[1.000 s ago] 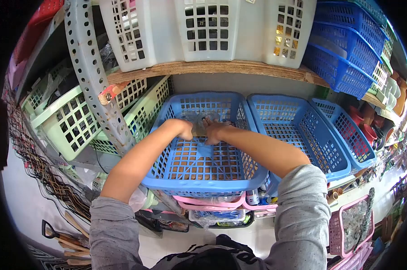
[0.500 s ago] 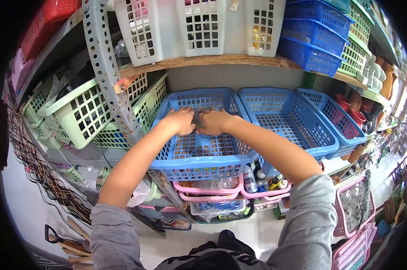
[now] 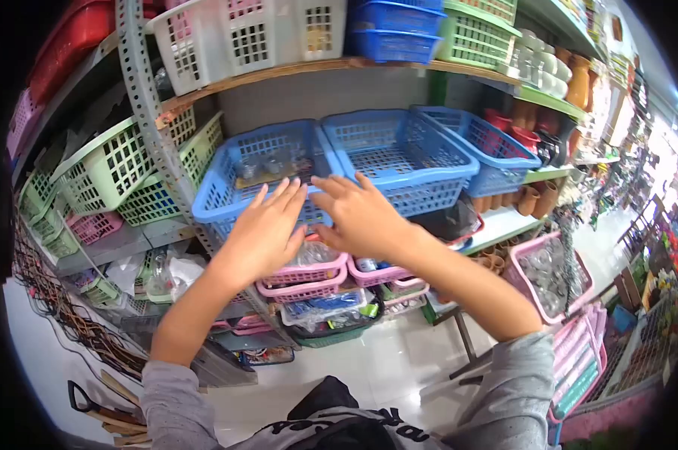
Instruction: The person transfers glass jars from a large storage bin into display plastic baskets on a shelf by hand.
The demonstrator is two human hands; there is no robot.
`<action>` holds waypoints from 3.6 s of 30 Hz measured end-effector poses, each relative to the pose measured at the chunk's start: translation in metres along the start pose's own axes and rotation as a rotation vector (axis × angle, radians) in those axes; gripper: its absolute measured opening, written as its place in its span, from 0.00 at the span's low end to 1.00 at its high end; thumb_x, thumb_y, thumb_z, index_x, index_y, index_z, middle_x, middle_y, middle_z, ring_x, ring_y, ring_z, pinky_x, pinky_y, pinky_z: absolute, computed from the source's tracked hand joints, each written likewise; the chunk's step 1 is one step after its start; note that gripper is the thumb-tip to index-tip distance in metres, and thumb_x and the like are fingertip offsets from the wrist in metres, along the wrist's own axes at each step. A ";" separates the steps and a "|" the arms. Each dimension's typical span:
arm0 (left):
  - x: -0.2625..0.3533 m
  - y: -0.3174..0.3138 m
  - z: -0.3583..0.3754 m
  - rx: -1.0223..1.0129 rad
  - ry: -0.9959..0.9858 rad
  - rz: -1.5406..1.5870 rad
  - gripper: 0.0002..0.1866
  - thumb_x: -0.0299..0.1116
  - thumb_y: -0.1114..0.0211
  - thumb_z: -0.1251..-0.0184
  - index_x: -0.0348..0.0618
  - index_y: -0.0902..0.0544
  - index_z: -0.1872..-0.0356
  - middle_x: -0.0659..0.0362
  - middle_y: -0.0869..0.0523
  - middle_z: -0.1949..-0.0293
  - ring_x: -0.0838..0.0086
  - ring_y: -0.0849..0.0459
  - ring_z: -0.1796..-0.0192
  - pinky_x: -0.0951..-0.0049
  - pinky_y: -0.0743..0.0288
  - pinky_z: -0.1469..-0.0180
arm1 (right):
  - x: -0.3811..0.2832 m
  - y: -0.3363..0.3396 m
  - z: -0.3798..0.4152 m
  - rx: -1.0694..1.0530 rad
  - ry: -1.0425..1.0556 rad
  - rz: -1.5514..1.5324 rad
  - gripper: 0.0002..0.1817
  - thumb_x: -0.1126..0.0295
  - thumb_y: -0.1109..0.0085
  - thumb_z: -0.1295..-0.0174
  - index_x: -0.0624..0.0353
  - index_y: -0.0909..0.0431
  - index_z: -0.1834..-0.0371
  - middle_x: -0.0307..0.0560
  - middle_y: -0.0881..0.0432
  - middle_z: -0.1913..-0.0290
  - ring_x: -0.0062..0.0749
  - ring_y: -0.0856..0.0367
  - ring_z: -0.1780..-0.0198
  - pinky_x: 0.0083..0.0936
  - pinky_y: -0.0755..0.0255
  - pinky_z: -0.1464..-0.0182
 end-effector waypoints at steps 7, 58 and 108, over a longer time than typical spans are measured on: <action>0.113 -0.021 0.046 0.066 -0.136 0.318 0.28 0.35 0.42 0.41 0.30 0.33 0.41 0.43 0.29 0.41 0.53 0.33 0.37 0.56 0.43 0.34 | -0.007 0.023 0.155 -0.032 -0.318 -0.037 0.15 0.65 0.41 0.46 0.61 0.24 0.58 0.49 0.23 0.54 0.38 0.24 0.52 0.43 0.34 0.50; 0.494 -0.361 -0.291 -0.248 -0.365 1.515 0.15 0.32 0.45 0.35 0.36 0.27 0.50 0.49 0.22 0.54 0.64 0.22 0.51 0.68 0.29 0.51 | 0.296 0.049 0.592 0.560 -1.436 0.097 0.30 0.69 0.34 0.53 0.64 0.35 0.46 0.56 0.30 0.52 0.46 0.27 0.52 0.34 0.31 0.52; 0.615 -0.345 -0.336 -1.105 -0.297 2.260 0.31 0.24 0.40 0.39 0.37 0.42 0.35 0.54 0.22 0.51 0.74 0.19 0.55 0.77 0.21 0.56 | 0.366 0.068 0.677 1.359 -1.557 -0.673 0.29 0.65 0.39 0.41 0.62 0.37 0.38 0.45 0.24 0.51 0.20 0.22 0.57 0.13 0.30 0.64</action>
Point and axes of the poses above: each hand's wrist, its own z-axis away from the middle knuckle, its own y-axis out of the back of the hand, x = y × z, the point moved 10 cm from there along -z, towards the middle knuckle
